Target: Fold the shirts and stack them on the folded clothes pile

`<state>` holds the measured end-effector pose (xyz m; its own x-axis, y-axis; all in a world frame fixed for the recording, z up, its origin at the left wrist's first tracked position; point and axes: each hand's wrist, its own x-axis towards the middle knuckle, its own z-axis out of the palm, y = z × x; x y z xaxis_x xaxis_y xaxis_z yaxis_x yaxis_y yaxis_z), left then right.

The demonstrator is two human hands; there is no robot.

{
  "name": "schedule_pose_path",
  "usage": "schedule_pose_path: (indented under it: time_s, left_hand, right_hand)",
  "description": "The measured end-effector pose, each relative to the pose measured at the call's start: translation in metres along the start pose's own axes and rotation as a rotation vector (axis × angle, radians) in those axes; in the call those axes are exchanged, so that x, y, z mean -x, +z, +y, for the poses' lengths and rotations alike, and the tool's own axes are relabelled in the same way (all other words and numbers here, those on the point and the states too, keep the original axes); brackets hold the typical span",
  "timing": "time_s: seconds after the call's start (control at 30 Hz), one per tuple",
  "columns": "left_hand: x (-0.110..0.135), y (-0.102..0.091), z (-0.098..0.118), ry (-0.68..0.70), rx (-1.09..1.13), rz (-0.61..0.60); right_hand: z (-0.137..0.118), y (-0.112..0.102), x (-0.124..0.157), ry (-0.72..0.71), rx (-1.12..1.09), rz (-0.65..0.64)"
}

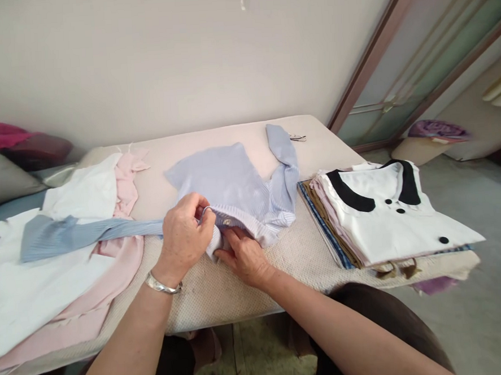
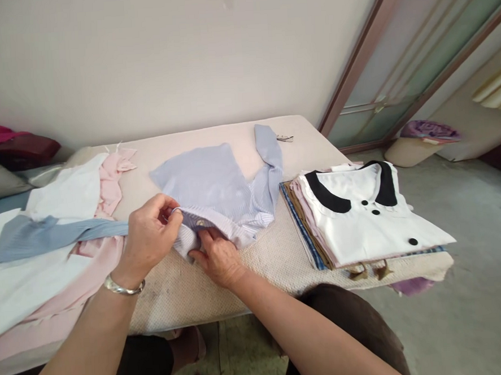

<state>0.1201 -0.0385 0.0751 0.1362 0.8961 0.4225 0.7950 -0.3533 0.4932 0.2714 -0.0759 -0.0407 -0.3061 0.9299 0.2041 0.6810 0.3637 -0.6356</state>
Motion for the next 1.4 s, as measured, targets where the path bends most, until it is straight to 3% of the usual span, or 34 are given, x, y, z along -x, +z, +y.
schedule_pose_path:
  time_s: [0.2,0.33,0.43,0.6,0.7,0.77,0.83,0.97,1.13,1.23,1.27,1.3,1.33,1.4]
  left_hand:
    - [0.002,-0.002,0.012,0.099,-0.121,0.034]
    - [0.006,-0.002,0.021,0.123,-0.158,0.02]
    - [0.008,-0.001,0.025,0.129,-0.178,0.012]
    - [0.01,0.001,0.026,0.159,-0.205,0.037]
    - [0.01,-0.006,0.026,0.167,-0.216,0.008]
    - [0.01,-0.015,0.026,0.158,-0.248,-0.087]
    - [0.013,-0.023,0.024,0.149,-0.291,-0.274]
    - [0.025,-0.027,0.016,0.148,-0.289,-0.634]
    - [0.033,-0.024,0.012,0.125,-0.228,-0.81]
    - [0.022,-0.029,-0.002,0.099,-0.028,-1.058]
    - [0.017,-0.031,-0.013,0.061,0.011,-1.086]
    - [0.012,-0.032,-0.028,0.003,0.0,-1.059]
    - [0.007,-0.033,-0.046,-0.067,-0.071,-0.956]
    - [0.001,-0.032,-0.088,-0.214,-0.352,-0.639]
  right_hand:
    - [0.01,0.006,-0.02,-0.007,-0.141,0.026]
    - [0.007,0.004,-0.02,-0.075,-0.045,0.086]
    - [0.003,0.003,-0.019,-0.137,0.046,0.061]
    - [0.005,-0.002,-0.021,-0.078,0.246,0.097]
    - [-0.002,-0.004,-0.011,-0.113,0.372,0.077]
    - [-0.015,-0.006,0.004,-0.164,0.449,0.026]
    - [-0.032,-0.014,0.025,-0.211,0.491,-0.073]
    - [-0.05,-0.054,0.058,-0.216,0.363,-0.298]
    - [-0.016,-0.101,0.059,0.096,0.397,-0.218]
    - [0.004,-0.108,0.054,0.12,0.427,-0.277]
    - [0.008,-0.11,0.052,0.114,0.427,-0.309]
    - [0.011,-0.112,0.051,0.12,0.433,-0.333]
    - [0.014,-0.115,0.049,0.141,0.45,-0.344]
    - [0.021,-0.122,0.043,0.229,0.529,-0.319]
